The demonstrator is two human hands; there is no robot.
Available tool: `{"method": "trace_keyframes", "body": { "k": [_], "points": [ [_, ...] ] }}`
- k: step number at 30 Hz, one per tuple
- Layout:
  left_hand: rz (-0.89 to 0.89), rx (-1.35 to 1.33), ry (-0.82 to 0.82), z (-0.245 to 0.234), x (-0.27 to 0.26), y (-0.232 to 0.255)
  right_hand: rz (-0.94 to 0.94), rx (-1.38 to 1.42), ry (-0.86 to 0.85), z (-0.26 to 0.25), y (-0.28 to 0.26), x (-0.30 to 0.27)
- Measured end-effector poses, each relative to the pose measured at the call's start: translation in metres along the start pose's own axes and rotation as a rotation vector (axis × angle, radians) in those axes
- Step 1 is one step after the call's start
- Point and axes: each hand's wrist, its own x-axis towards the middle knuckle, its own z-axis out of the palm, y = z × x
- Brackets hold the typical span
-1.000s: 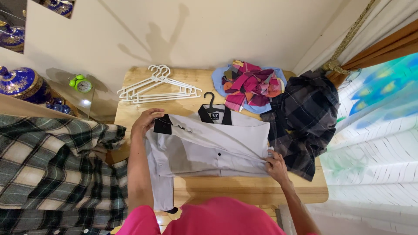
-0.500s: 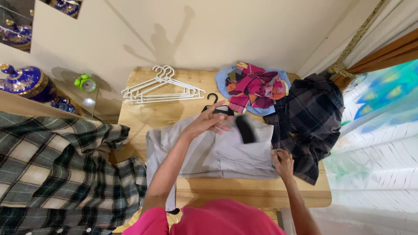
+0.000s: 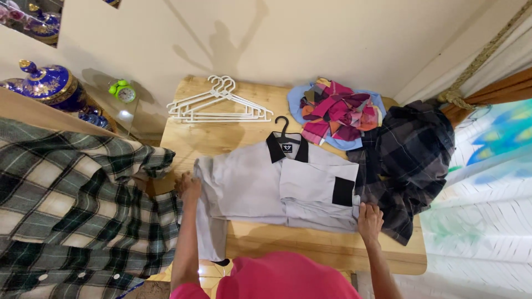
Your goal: The person is buttoning a grey long-sleeved shirt on a wooden table.
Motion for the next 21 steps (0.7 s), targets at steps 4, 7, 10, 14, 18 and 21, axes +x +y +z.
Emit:
{"method": "trace_keyframes", "body": {
  "k": [4,7,10,14,18,21],
  "points": [
    [-0.044,-0.028,-0.08,-0.008,-0.01,0.001,0.06,-0.046,0.077,0.003,-0.039,0.008],
    [-0.117,-0.037,-0.161,-0.02,-0.027,0.004,-0.033,-0.076,0.2,0.012,-0.073,0.016],
    [-0.118,0.006,-0.179,-0.034,-0.046,0.01,-0.271,-0.088,0.151,0.029,-0.109,0.02],
    [-0.067,0.013,-0.196,-0.035,-0.062,-0.002,-0.389,-0.058,-0.109,0.035,-0.159,0.021],
    [0.03,0.009,-0.107,-0.046,-0.095,-0.015,-0.283,-0.163,-0.283,0.044,-0.143,0.022],
    [-0.044,0.096,-0.227,-0.059,-0.117,-0.027,-0.236,-0.207,-0.228,0.043,-0.123,0.015]
  ]
}}
